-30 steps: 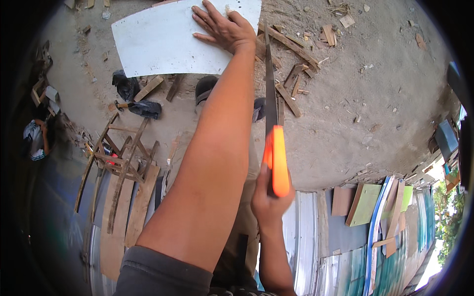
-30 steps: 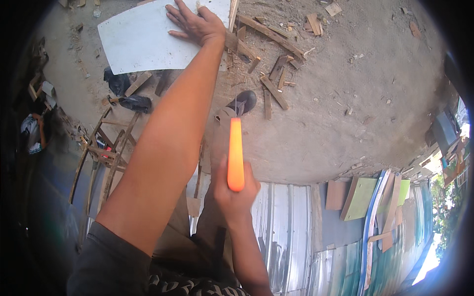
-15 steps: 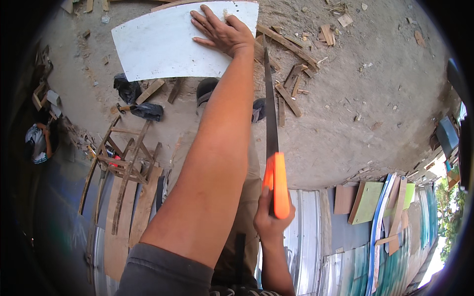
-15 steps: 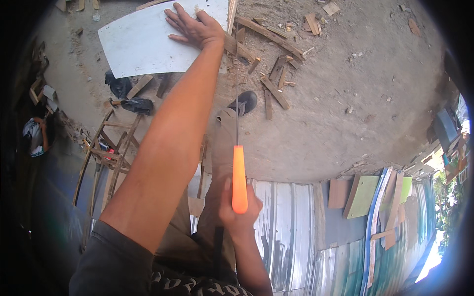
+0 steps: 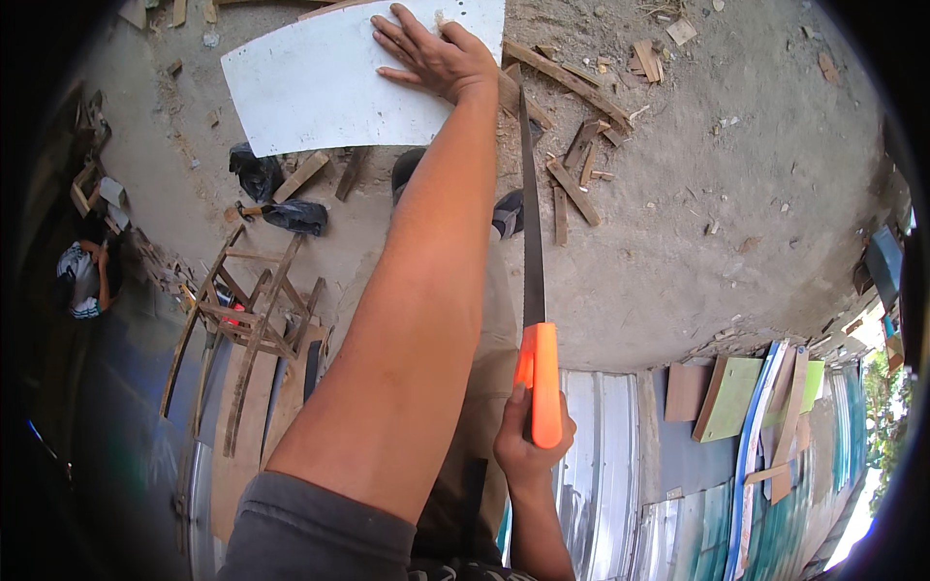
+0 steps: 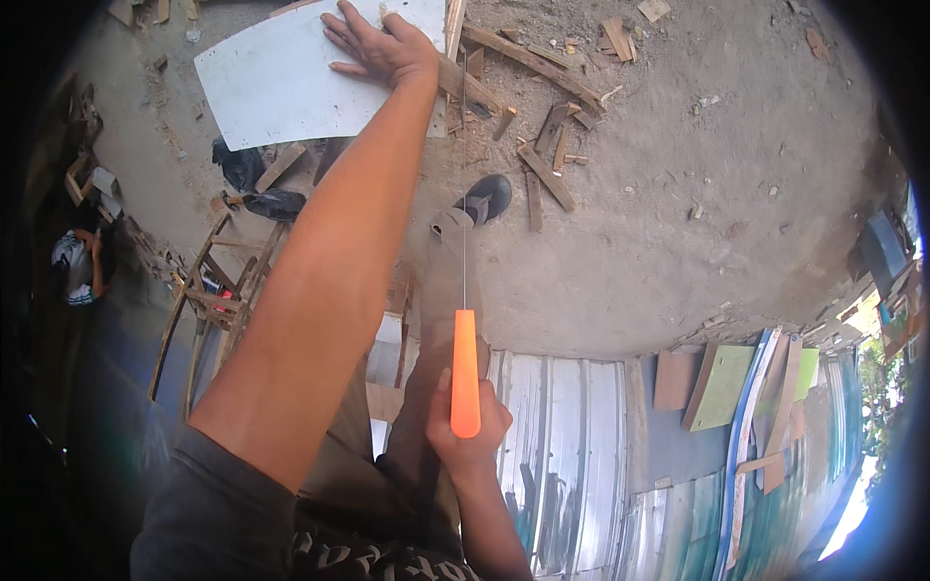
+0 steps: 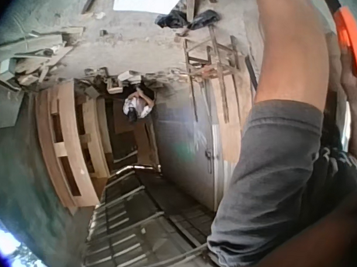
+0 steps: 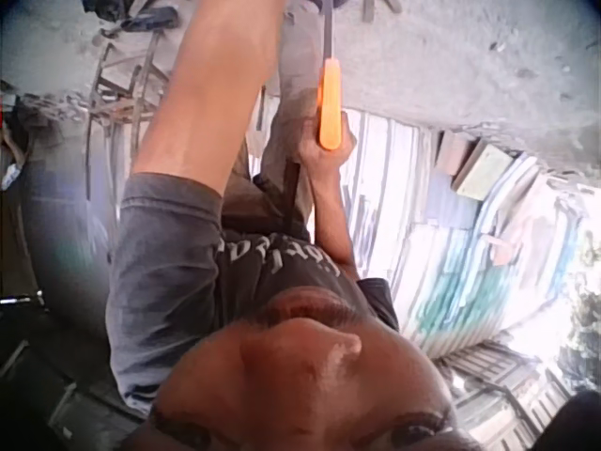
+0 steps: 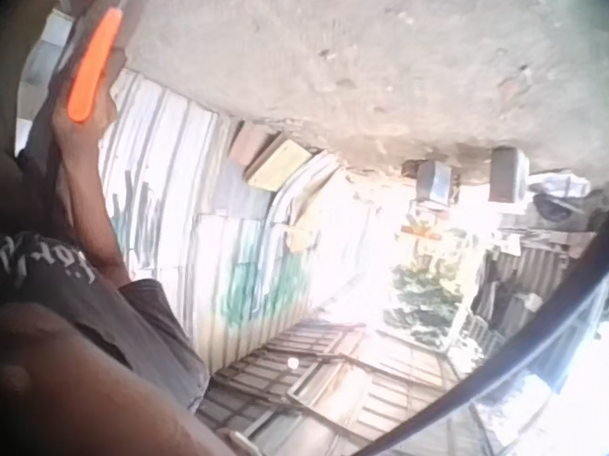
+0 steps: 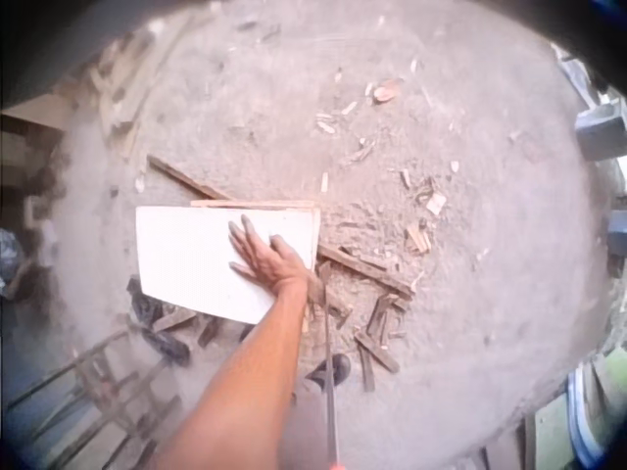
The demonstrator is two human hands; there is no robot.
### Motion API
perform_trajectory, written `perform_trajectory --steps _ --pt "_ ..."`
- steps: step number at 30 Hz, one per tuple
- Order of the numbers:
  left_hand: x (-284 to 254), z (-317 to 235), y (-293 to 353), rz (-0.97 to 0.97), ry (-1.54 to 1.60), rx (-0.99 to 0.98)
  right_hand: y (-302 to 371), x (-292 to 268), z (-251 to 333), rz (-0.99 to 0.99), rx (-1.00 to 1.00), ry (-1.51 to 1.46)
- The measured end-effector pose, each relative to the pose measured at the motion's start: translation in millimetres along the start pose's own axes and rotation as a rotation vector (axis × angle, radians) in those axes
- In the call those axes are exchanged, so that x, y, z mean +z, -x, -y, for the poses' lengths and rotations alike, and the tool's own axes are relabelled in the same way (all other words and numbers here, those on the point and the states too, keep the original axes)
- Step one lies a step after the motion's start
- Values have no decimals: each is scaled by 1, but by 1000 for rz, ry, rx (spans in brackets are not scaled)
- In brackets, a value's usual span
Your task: The person assembles a wooden frame by fitting small wooden pieces into joints. They then use a hand saw to cut a white board and a small wooden piece, and finally fit the cut piece into the frame.
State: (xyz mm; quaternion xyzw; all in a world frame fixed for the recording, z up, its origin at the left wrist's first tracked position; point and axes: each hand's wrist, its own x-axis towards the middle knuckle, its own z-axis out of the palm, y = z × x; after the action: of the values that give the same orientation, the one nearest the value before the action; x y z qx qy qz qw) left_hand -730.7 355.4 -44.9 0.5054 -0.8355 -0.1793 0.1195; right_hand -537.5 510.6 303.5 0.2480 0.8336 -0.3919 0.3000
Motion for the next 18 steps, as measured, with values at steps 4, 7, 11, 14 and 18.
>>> perform_trajectory --steps 4,7,11,14,18 --pt "-1 -1 4 27 -23 10 -115 41 2 -35 -85 -158" --pt "4 1 4 14 -24 26 -169 73 13 -71 -157 -212" --pt "-1 0 3 45 -67 -6 -46 33 9 -114 -140 -108" --pt "-3 3 2 6 -33 2 -4 -12 10 -1 -84 29" --pt "3 1 4 17 -45 32 -127 46 6 -55 -99 -229"
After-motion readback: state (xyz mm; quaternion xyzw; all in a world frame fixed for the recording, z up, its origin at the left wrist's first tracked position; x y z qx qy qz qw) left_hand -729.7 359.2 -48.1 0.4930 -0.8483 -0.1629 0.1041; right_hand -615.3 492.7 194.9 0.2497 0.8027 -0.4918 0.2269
